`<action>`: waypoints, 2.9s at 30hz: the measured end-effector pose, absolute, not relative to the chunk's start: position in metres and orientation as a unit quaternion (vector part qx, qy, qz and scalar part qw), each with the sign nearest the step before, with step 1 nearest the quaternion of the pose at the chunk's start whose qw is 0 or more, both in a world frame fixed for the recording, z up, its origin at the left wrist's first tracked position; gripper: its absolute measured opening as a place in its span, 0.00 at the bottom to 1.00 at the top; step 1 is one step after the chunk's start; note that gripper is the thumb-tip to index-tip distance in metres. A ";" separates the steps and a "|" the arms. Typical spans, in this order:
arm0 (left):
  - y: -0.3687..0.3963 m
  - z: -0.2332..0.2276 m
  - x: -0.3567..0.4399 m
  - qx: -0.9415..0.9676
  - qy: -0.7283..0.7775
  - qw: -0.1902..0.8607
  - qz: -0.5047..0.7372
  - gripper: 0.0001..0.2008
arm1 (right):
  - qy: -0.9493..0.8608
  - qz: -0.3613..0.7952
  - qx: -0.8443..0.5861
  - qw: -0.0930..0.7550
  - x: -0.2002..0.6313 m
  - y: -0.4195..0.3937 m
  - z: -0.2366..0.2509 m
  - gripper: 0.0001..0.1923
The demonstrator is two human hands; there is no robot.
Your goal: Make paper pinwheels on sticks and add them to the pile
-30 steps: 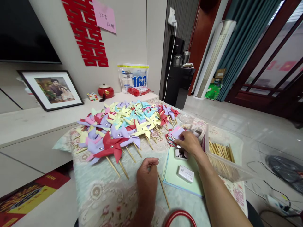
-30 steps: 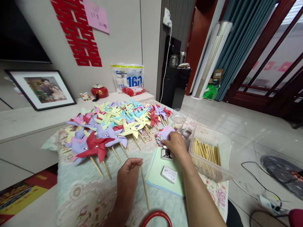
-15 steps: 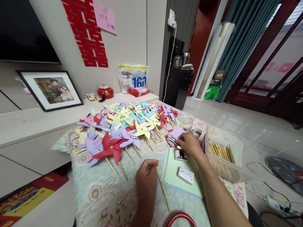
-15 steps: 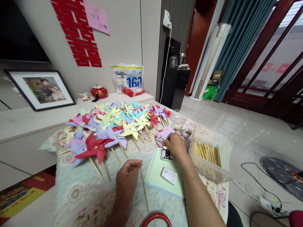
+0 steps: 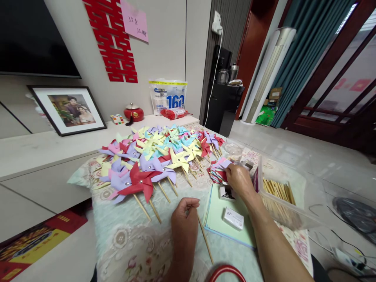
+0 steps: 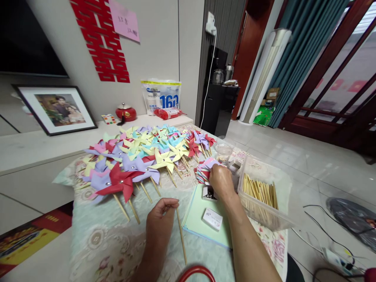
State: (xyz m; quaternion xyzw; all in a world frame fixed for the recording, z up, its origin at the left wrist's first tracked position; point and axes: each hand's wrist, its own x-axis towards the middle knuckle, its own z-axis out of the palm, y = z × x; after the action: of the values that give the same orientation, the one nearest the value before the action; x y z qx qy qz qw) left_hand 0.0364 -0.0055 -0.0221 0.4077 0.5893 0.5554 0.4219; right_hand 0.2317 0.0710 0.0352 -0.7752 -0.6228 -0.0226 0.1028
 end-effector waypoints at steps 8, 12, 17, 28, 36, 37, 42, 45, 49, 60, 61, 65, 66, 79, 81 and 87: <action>-0.003 -0.035 0.033 0.417 0.575 0.437 0.552 0.09 | -0.609 -0.036 -0.780 0.144 0.232 0.071 0.035 0.10; -0.003 -0.040 0.032 0.418 0.569 0.435 0.560 0.09 | -0.603 -0.029 -0.779 0.168 0.234 0.070 0.035 0.08; -0.004 -0.041 0.033 0.421 0.567 0.430 0.562 0.09 | -0.590 -0.031 -0.784 0.192 0.237 0.068 0.037 0.08; -0.003 -0.042 0.031 0.429 0.572 0.435 0.548 0.09 | -0.576 -0.034 -0.783 0.231 0.243 0.066 0.034 0.11; -0.002 -0.043 0.031 0.436 0.575 0.429 0.544 0.09 | -0.566 -0.114 -0.765 0.284 0.242 0.064 0.033 0.09; -0.002 -0.043 0.031 0.436 0.574 0.429 0.544 0.09 | -0.570 -0.132 -0.752 0.302 0.241 0.064 0.033 0.10; -0.003 -0.043 0.031 0.430 0.564 0.434 0.555 0.09 | -0.591 -0.180 -0.662 0.424 0.235 0.057 0.038 0.13; -0.003 -0.040 0.031 0.417 0.550 0.444 0.571 0.08 | -0.586 -0.133 -0.615 0.511 0.226 0.049 0.045 0.11; -0.004 -0.032 0.036 0.384 0.518 0.486 0.590 0.08 | -0.541 0.080 -0.549 0.632 0.210 0.038 0.052 0.11; -0.012 0.005 0.037 0.215 0.304 0.665 0.647 0.21 | -0.402 0.556 -0.430 0.586 0.169 0.016 0.037 0.22; -0.012 0.006 0.037 0.222 0.299 0.668 0.644 0.20 | -0.401 0.561 -0.430 0.582 0.169 0.016 0.036 0.22; -0.013 0.005 0.036 0.225 0.312 0.662 0.643 0.20 | -0.405 0.576 -0.420 0.572 0.170 0.016 0.034 0.21; -0.013 0.004 0.037 0.217 0.319 0.656 0.648 0.19 | -0.406 0.580 -0.417 0.570 0.171 0.016 0.034 0.21; -0.015 0.001 0.039 0.226 0.356 0.645 0.637 0.20 | -0.408 0.682 -0.384 0.470 0.172 0.015 0.036 0.20; -0.015 0.000 0.040 0.236 0.366 0.639 0.634 0.19 | -0.409 0.686 -0.384 0.464 0.171 0.014 0.036 0.21; -0.016 0.000 0.045 0.252 0.382 0.616 0.641 0.18 | -0.417 0.631 -0.419 0.502 0.171 0.015 0.034 0.20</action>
State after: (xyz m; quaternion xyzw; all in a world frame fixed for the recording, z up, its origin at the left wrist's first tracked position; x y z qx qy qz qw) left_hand 0.0445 -0.0158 -0.0003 0.2518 0.3816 0.6411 0.6163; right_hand 0.1712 0.0147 0.0337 -0.4190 -0.4172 0.6314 0.5018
